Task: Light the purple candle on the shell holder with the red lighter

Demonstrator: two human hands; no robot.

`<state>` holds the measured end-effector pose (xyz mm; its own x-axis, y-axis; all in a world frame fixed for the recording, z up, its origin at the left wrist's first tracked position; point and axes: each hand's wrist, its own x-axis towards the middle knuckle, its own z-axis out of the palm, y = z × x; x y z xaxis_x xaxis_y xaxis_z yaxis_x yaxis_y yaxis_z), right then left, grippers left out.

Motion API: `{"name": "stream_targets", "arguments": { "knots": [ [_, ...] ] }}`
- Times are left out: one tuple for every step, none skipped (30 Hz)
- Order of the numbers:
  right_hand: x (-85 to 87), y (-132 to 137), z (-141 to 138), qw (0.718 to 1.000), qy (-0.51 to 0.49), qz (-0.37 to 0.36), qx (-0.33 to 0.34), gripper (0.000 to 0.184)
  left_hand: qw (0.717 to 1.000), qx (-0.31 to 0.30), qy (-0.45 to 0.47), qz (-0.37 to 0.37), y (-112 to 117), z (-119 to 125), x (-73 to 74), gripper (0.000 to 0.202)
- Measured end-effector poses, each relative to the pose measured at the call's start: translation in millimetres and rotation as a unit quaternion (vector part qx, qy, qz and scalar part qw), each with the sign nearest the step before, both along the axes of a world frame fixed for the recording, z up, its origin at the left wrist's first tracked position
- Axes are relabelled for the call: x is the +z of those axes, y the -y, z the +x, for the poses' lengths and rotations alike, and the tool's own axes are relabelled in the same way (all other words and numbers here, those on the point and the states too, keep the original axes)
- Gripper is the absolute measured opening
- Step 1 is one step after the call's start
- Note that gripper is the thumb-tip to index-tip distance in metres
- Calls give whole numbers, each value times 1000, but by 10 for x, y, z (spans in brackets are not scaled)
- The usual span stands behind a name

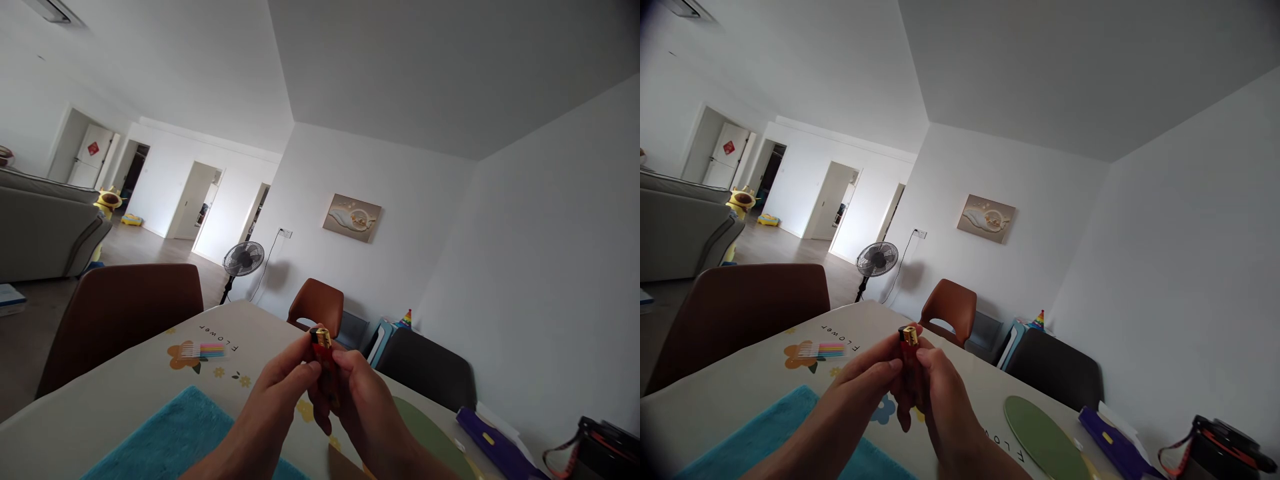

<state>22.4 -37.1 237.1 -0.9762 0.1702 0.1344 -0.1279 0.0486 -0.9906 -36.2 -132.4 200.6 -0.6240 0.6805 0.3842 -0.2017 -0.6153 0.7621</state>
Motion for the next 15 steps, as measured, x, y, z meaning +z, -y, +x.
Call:
{"name": "stream_targets", "arguments": {
  "knots": [
    [-5, -1, 2, 1000, -8, 0, 6, 18, 1000, 3, -2, 1, -2, -3, -3, 43],
    [-10, -2, 3, 1000, -14, 1, 11, 16, 1000, 7, -6, 0, -4, -6, -5, 42],
    [-15, -3, 3, 1000, -20, 5, 16, 15, 1000, 11, -10, -1, -6, -9, -6, 41],
    [-21, -3, 4, 999, -27, 11, 19, 15, 1000, 14, -15, -4, -7, -10, -5, 40],
    [-27, -5, 5, 999, -32, 19, 21, 15, 1000, 16, -18, -8, -6, -10, -2, 39],
    [-33, -6, 6, 999, -37, 28, 21, 16, 1000, 17, -18, -14, -3, -7, 2, 38],
    [-38, -9, 7, 998, -41, 37, 21, 17, 999, 19, -17, -20, 3, -1, 9, 37],
    [-42, -12, 9, 998, -46, 42, 19, 17, 999, 22, -17, -25, 11, 7, 17, 35],
    [-46, -18, 10, 998, -50, 44, 18, 18, 999, 26, -20, -28, 20, 16, 26, 33],
    [-48, -25, 12, 998, -53, 42, 18, 18, 999, 27, -24, -30, 29, 26, 36, 31],
    [-51, -35, 14, 997, -55, 41, 20, 19, 999, 28, -28, -30, 38, 34, 44, 29],
    [-55, -46, 15, 997, -55, 39, 23, 19, 999, 27, -29, -30, 44, 40, 51, 28],
    [-59, -59, 17, 997, -55, 39, 24, 20, 999, 26, -28, -31, 48, 45, 55, 28],
    [-64, -72, 20, 998, -54, 39, 22, 20, 999, 25, -24, -32, 48, 48, 55, 27],
    [-70, -84, 23, 998, -53, 39, 18, 20, 999, 26, -20, -34, 46, 50, 51, 26]
  ]
}}
